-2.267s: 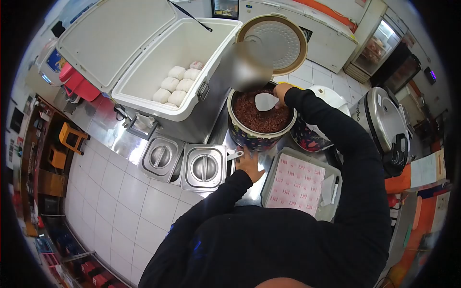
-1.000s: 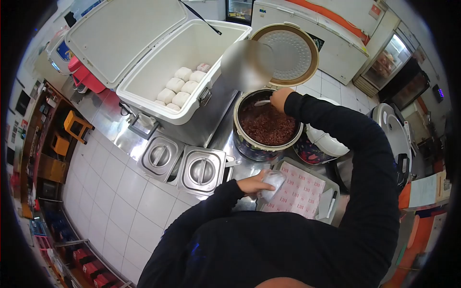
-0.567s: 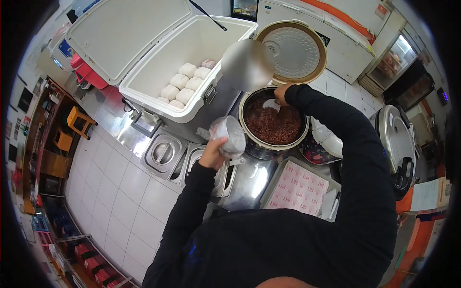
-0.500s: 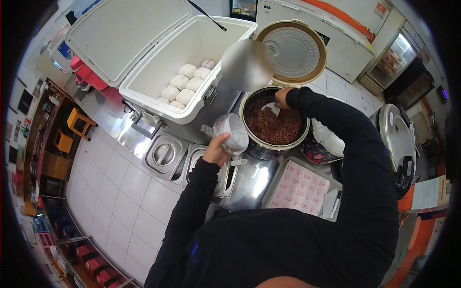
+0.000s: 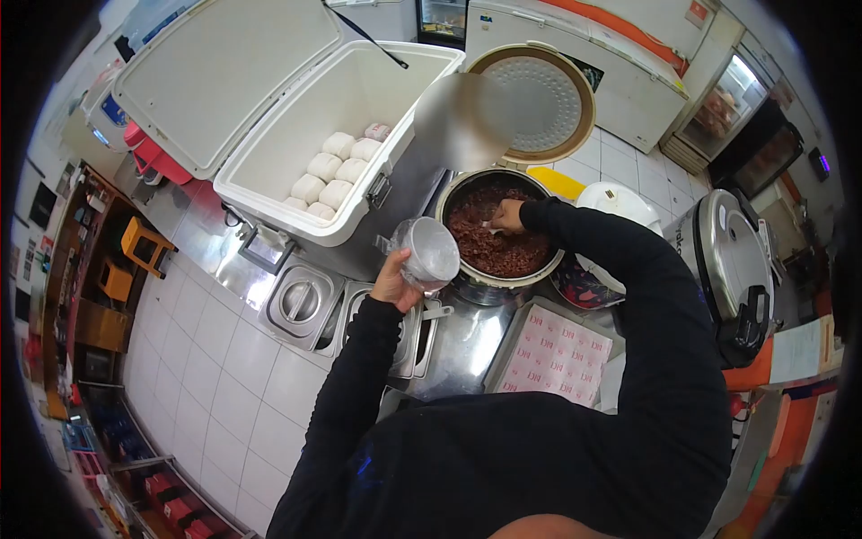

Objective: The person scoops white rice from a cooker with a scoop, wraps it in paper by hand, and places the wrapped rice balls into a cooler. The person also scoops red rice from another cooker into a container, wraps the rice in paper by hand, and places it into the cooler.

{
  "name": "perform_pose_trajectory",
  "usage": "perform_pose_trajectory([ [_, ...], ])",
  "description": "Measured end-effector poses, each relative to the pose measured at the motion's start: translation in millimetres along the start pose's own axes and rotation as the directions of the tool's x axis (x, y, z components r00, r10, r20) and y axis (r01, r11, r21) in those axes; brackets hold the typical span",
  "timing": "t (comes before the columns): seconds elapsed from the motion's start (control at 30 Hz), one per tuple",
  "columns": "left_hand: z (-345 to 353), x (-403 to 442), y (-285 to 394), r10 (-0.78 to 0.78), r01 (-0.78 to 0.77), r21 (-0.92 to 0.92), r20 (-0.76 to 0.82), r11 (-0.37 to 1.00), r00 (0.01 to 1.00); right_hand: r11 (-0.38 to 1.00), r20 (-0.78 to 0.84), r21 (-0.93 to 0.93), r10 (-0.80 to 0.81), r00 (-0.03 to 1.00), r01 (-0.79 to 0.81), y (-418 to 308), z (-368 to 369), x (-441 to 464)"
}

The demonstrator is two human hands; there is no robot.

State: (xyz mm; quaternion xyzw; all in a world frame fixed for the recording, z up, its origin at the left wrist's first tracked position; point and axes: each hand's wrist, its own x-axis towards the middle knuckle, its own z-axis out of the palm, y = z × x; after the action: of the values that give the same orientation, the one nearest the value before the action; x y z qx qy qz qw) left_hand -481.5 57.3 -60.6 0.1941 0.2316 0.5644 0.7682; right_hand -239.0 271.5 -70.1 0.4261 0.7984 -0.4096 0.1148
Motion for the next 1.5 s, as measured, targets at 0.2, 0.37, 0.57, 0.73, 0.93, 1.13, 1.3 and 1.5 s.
perform_pose_trajectory([
  [0.2, -5, 0, -2, 0.023, -0.023, 0.016, -0.042, 1.000, 0.999, 0.976, -0.064, 0.197, -0.081, 0.995, 0.092, 5, 9, -10],
  [0.37, -1, -1, 3, 0.022, -0.022, 0.001, -0.055, 1.000, 0.998, 0.975, -0.041, 0.177, -0.127, 0.991, 0.132, 4, 2, -25],
  [0.57, 7, -3, 10, 0.056, -0.051, 0.051, -0.092, 0.997, 0.994, 0.973, -0.061, 0.028, -0.225, 0.972, 0.227, 15, -4, -26],
  [0.73, 49, 4, 18, 0.302, -0.204, 0.447, -0.160, 0.871, 0.940, 0.950, -0.117, -0.088, -0.309, 0.944, 0.300, 13, -18, -51],
  [0.93, 66, 91, -18, 0.578, -0.303, 0.948, 0.196, 0.094, 0.793, 0.921, -0.338, -0.264, -0.366, 0.867, 0.285, -13, -32, -95],
  [1.13, 73, 140, -57, 0.626, -0.224, 0.918, -0.033, 0.326, 0.779, 0.867, -0.549, -0.495, -0.360, 0.755, 0.053, -60, -9, -145],
  [1.3, 90, 125, -44, 0.367, -0.212, 0.514, -0.221, 0.831, 0.903, 0.811, -0.579, -0.570, -0.508, 0.638, 0.129, -56, 6, -154],
  [1.5, 83, 96, -18, 0.178, -0.164, 0.147, -0.089, 0.975, 0.980, 0.761, -0.545, -0.649, -0.463, 0.699, -0.002, -29, -34, -145],
])
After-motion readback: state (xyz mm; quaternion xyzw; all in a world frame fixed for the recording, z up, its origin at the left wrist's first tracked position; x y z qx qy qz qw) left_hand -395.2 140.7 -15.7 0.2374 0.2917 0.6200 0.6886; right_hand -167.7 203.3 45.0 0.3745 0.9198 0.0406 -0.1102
